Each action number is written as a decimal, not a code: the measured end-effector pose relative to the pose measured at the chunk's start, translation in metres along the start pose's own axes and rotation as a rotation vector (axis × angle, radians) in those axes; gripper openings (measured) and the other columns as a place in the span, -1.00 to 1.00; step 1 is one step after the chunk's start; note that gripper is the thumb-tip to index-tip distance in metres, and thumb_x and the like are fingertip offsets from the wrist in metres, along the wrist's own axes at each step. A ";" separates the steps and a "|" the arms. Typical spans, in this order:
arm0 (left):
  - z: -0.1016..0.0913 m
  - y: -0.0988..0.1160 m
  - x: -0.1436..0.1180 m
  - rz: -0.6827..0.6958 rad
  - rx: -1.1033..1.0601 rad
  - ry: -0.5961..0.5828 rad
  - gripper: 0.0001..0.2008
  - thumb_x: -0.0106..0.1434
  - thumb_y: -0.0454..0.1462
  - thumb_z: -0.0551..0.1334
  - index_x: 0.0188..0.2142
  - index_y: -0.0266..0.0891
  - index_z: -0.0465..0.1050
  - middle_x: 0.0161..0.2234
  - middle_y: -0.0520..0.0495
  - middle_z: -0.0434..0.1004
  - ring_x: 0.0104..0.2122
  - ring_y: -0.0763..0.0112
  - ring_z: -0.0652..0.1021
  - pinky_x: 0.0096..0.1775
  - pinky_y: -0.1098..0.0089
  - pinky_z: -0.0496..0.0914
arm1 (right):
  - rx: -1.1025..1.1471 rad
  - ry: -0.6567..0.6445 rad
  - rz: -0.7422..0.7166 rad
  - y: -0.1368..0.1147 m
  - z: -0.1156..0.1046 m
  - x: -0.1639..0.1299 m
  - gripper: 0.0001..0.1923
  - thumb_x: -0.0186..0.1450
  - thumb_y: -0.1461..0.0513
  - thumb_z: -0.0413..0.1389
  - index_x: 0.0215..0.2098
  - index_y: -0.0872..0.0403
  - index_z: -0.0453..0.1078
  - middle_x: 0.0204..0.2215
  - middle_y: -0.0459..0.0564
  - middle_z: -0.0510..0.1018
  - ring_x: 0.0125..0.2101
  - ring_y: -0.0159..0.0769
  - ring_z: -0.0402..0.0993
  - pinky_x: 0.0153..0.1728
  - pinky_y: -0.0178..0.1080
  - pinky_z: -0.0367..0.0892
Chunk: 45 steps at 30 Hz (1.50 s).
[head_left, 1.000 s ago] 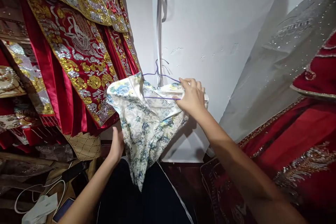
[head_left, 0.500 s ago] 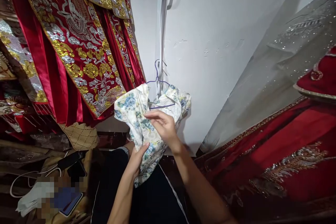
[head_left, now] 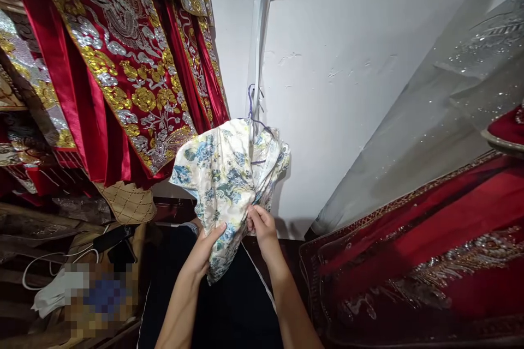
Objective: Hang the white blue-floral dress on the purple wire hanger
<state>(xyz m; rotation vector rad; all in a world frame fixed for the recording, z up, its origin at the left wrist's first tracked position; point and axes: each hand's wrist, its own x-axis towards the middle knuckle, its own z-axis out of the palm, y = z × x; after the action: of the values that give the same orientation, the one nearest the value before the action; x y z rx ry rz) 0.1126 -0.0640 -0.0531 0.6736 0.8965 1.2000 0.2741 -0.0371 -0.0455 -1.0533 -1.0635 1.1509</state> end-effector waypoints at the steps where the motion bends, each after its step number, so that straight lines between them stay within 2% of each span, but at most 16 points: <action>1: -0.004 0.000 0.002 0.003 0.004 0.046 -0.38 0.11 -0.12 0.45 0.16 -0.14 0.42 0.08 -0.20 0.56 0.16 0.00 0.48 0.22 0.12 0.35 | 0.006 0.008 0.005 -0.003 -0.002 -0.003 -0.56 0.25 -0.07 0.15 -0.56 0.04 0.22 -0.65 -0.19 0.26 -0.62 -0.43 0.13 -0.58 -0.33 0.08; 3: -0.012 0.000 0.006 0.079 0.059 0.212 -0.43 0.11 -0.13 0.44 0.11 -0.15 0.43 0.10 -0.21 0.54 0.17 -0.03 0.47 0.20 0.09 0.35 | 0.011 0.020 0.023 -0.008 -0.004 -0.010 -0.61 0.26 -0.01 0.16 -0.57 0.05 0.23 -0.64 -0.17 0.28 -0.61 -0.43 0.13 -0.57 -0.33 0.06; 6: -0.014 -0.002 0.008 0.378 0.285 0.569 -0.36 0.12 -0.14 0.41 0.18 -0.11 0.33 0.23 -0.21 0.36 0.25 -0.04 0.35 0.25 0.04 0.25 | -0.006 -0.025 0.054 -0.013 0.000 -0.017 -0.61 0.26 0.05 0.14 -0.60 0.04 0.19 -0.69 -0.18 0.25 -0.64 -0.43 0.09 -0.57 -0.32 0.03; 7: -0.010 -0.003 0.006 0.482 0.362 0.628 -0.34 0.13 -0.14 0.40 0.21 -0.06 0.29 0.26 -0.19 0.29 0.27 -0.02 0.31 0.27 0.05 0.21 | -0.019 -0.061 0.058 -0.014 0.002 -0.018 -0.61 0.27 0.06 0.12 -0.62 0.04 0.17 -0.71 -0.19 0.24 -0.65 -0.44 0.07 -0.57 -0.31 0.01; 9: 0.003 -0.007 0.003 0.588 0.476 0.531 -0.41 0.15 -0.16 0.38 0.17 0.00 0.33 0.25 -0.13 0.28 0.28 0.02 0.30 0.29 0.11 0.17 | -0.045 -0.143 0.056 -0.018 0.008 -0.021 -0.61 0.28 0.08 0.09 -0.63 0.04 0.15 -0.73 -0.20 0.21 -0.66 -0.44 0.05 -0.57 -0.31 0.01; 11: 0.018 -0.011 -0.001 0.564 0.512 0.292 -0.60 0.18 -0.18 0.34 0.04 0.00 0.45 0.11 -0.11 0.44 0.18 0.05 0.41 0.22 0.17 0.26 | -0.075 -0.201 0.050 -0.021 0.013 -0.022 -0.62 0.29 0.11 0.06 -0.63 0.04 0.16 -0.74 -0.21 0.21 -0.66 -0.44 0.06 -0.57 -0.31 0.01; 13: 0.028 -0.014 -0.003 0.495 0.539 0.159 -0.75 0.23 -0.18 0.29 -0.08 -0.04 0.52 -0.07 -0.11 0.54 0.03 0.07 0.52 0.13 0.18 0.35 | -0.118 -0.238 0.051 -0.023 0.014 -0.023 -0.64 0.30 0.13 0.03 -0.63 0.04 0.18 -0.75 -0.20 0.23 -0.67 -0.44 0.09 -0.56 -0.32 0.03; 19: 0.032 -0.016 -0.003 0.535 0.619 0.067 -0.75 0.30 -0.21 0.22 -0.05 -0.17 0.47 -0.14 -0.11 0.56 -0.10 0.21 0.55 -0.03 0.26 0.40 | -0.202 -0.277 0.132 -0.023 0.005 -0.022 -0.67 0.32 0.15 0.00 -0.57 0.08 0.33 -0.75 -0.16 0.35 -0.68 -0.44 0.23 -0.55 -0.35 0.13; 24: 0.038 -0.018 0.004 0.582 0.785 0.064 -0.84 0.41 -0.20 0.09 -0.15 -0.17 0.41 -0.28 -0.06 0.52 -0.26 0.30 0.52 -0.18 0.33 0.37 | -0.152 -0.321 0.205 -0.037 -0.001 -0.009 -0.66 0.31 0.05 0.06 -0.50 0.10 0.42 -0.74 -0.13 0.42 -0.73 -0.47 0.19 -0.65 -0.37 0.07; 28: 0.042 -0.039 0.013 0.601 0.902 0.136 -0.83 0.44 -0.25 -0.01 -0.18 -0.16 0.33 -0.24 -0.10 0.47 -0.22 0.24 0.50 -0.18 0.31 0.35 | -0.069 -0.166 0.126 -0.073 -0.007 0.028 -0.69 0.24 0.05 0.15 -0.53 0.09 0.39 -0.77 -0.18 0.35 -0.76 -0.53 0.12 -0.72 -0.41 -0.01; 31: 0.038 -0.055 0.021 0.616 0.956 0.107 -0.83 0.43 -0.28 -0.04 -0.20 -0.17 0.30 -0.25 -0.11 0.45 -0.21 0.24 0.49 -0.18 0.30 0.35 | 0.007 -0.068 -0.007 -0.113 -0.004 0.073 -0.70 0.20 0.05 0.23 -0.50 0.11 0.40 -0.74 -0.20 0.36 -0.76 -0.57 0.11 -0.77 -0.45 -0.05; 34: 0.030 -0.055 0.034 0.624 1.053 0.044 -0.81 0.42 -0.31 -0.07 -0.23 -0.18 0.28 -0.28 -0.11 0.42 -0.24 0.24 0.48 -0.20 0.30 0.34 | 0.045 0.008 -0.088 -0.154 0.003 0.113 -0.76 0.23 0.18 0.19 -0.53 0.13 0.37 -0.76 -0.20 0.34 -0.77 -0.59 0.12 -0.78 -0.49 -0.06; 38: 0.027 -0.024 0.058 0.633 1.125 -0.085 -0.85 0.36 -0.34 0.00 -0.30 -0.18 0.31 -0.35 -0.07 0.42 -0.31 0.27 0.47 -0.24 0.33 0.34 | 0.060 0.020 -0.195 -0.172 0.018 0.124 -0.75 0.30 0.21 0.10 -0.52 0.15 0.39 -0.76 -0.18 0.35 -0.79 -0.58 0.14 -0.78 -0.49 -0.04; 40: 0.032 0.007 0.064 0.629 1.140 -0.182 -0.90 0.33 -0.34 0.08 -0.25 -0.18 0.36 -0.40 -0.01 0.45 -0.38 0.31 0.49 -0.29 0.36 0.34 | 0.017 -0.033 -0.262 -0.164 0.024 0.114 -0.73 0.32 0.18 0.07 -0.50 0.13 0.39 -0.76 -0.18 0.37 -0.77 -0.56 0.18 -0.76 -0.48 0.04; 42: 0.045 0.047 0.062 0.681 1.114 -0.236 -0.81 0.35 -0.30 0.11 -0.05 -0.16 0.37 -0.38 0.02 0.49 -0.39 0.35 0.51 -0.29 0.39 0.36 | -0.054 -0.075 -0.315 -0.154 0.027 0.102 -0.72 0.33 0.17 0.07 -0.50 0.12 0.39 -0.75 -0.17 0.38 -0.76 -0.53 0.21 -0.72 -0.47 0.10; 45: 0.073 0.113 0.056 1.035 0.988 -0.138 -0.60 0.42 -0.28 0.08 0.23 -0.15 0.19 -0.27 -0.03 0.50 -0.35 0.39 0.51 -0.25 0.38 0.38 | -0.153 -0.097 -0.385 -0.152 0.027 0.088 -0.71 0.34 0.16 0.07 -0.51 0.10 0.39 -0.75 -0.17 0.39 -0.74 -0.50 0.23 -0.69 -0.43 0.14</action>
<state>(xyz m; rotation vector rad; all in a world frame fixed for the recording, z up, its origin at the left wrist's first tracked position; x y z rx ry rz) 0.1266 0.0197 0.0656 2.1783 1.0274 1.5107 0.2812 0.0369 0.1162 -0.8658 -1.3796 0.8261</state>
